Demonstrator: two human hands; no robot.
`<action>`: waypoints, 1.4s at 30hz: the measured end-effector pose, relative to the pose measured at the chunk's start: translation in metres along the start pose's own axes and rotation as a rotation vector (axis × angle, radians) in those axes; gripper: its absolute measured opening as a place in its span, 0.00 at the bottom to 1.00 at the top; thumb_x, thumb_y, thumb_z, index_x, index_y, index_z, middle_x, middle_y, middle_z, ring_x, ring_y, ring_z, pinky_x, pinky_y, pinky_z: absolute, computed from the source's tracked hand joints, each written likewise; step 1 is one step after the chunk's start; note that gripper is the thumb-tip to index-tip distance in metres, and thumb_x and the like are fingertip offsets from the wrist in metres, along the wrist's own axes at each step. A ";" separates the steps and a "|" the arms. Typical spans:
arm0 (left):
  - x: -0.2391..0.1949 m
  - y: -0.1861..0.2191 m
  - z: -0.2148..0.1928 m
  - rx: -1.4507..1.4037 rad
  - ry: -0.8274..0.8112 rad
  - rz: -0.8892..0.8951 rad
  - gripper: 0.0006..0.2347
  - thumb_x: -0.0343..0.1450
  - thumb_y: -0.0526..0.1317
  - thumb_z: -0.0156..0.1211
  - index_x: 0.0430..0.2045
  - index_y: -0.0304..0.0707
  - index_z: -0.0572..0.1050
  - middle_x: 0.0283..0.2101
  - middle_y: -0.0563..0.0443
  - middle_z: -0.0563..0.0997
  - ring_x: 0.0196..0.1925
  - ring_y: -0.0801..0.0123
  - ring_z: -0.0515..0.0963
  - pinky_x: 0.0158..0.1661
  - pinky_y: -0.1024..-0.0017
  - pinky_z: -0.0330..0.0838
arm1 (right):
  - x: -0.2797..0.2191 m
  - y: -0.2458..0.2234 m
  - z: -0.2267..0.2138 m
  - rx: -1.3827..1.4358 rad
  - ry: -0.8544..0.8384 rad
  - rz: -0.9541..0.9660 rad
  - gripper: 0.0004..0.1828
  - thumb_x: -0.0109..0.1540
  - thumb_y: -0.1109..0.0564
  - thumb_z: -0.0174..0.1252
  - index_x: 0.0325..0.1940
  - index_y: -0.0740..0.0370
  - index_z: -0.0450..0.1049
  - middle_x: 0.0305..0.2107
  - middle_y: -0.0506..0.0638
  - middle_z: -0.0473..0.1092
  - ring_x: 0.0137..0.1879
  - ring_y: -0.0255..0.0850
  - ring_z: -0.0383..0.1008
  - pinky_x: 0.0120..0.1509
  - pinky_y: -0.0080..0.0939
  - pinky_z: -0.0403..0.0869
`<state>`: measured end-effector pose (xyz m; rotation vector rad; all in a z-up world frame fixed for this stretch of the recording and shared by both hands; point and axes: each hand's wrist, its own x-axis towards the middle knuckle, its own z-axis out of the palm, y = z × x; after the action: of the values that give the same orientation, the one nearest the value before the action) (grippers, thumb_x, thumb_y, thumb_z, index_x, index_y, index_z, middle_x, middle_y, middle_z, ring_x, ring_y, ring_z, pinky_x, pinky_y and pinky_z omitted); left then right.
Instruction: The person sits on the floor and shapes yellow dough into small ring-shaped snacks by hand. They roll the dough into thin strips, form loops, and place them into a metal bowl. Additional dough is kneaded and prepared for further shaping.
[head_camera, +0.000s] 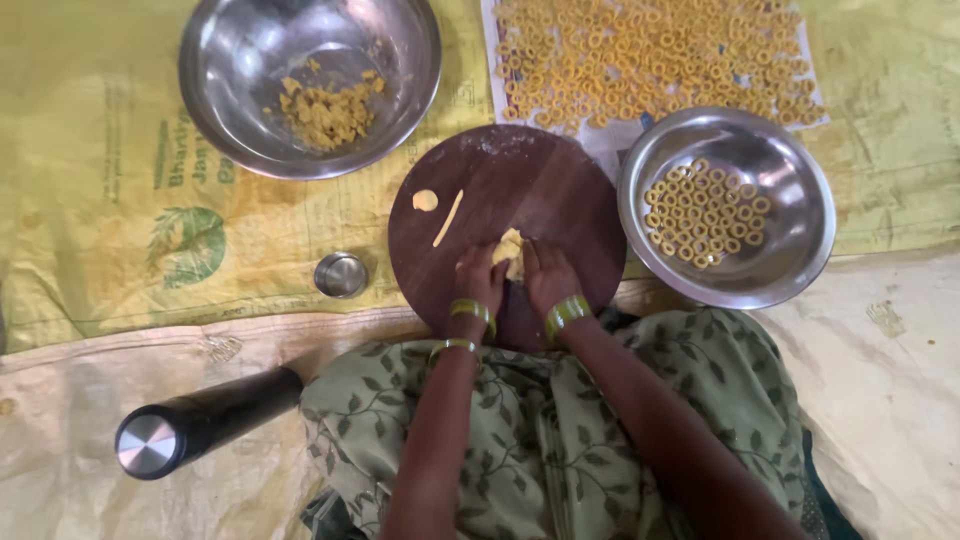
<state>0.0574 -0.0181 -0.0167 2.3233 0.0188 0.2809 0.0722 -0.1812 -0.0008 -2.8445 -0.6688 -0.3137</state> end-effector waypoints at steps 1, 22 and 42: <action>-0.004 0.002 -0.004 0.038 -0.055 0.019 0.18 0.72 0.40 0.62 0.57 0.38 0.72 0.53 0.36 0.77 0.53 0.42 0.77 0.53 0.50 0.71 | -0.009 -0.001 -0.002 -0.040 0.053 -0.038 0.31 0.64 0.58 0.56 0.72 0.66 0.68 0.67 0.61 0.68 0.69 0.52 0.71 0.71 0.48 0.73; -0.058 -0.046 0.008 0.084 0.097 -0.127 0.24 0.74 0.48 0.57 0.64 0.38 0.68 0.68 0.38 0.70 0.70 0.49 0.70 0.68 0.59 0.65 | -0.057 0.086 0.024 0.831 -0.071 0.191 0.27 0.63 0.54 0.61 0.66 0.63 0.70 0.63 0.59 0.70 0.69 0.49 0.70 0.73 0.49 0.68; -0.051 0.069 -0.051 0.199 -0.299 0.307 0.51 0.68 0.67 0.57 0.73 0.19 0.44 0.77 0.21 0.42 0.80 0.34 0.37 0.75 0.45 0.37 | -0.030 0.019 -0.048 0.811 -0.050 0.215 0.32 0.56 0.62 0.65 0.66 0.57 0.72 0.65 0.55 0.69 0.71 0.52 0.66 0.71 0.48 0.69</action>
<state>-0.0077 -0.0346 0.0566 2.5416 -0.4807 0.0824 0.0474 -0.2220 0.0352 -2.1140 -0.3671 0.0640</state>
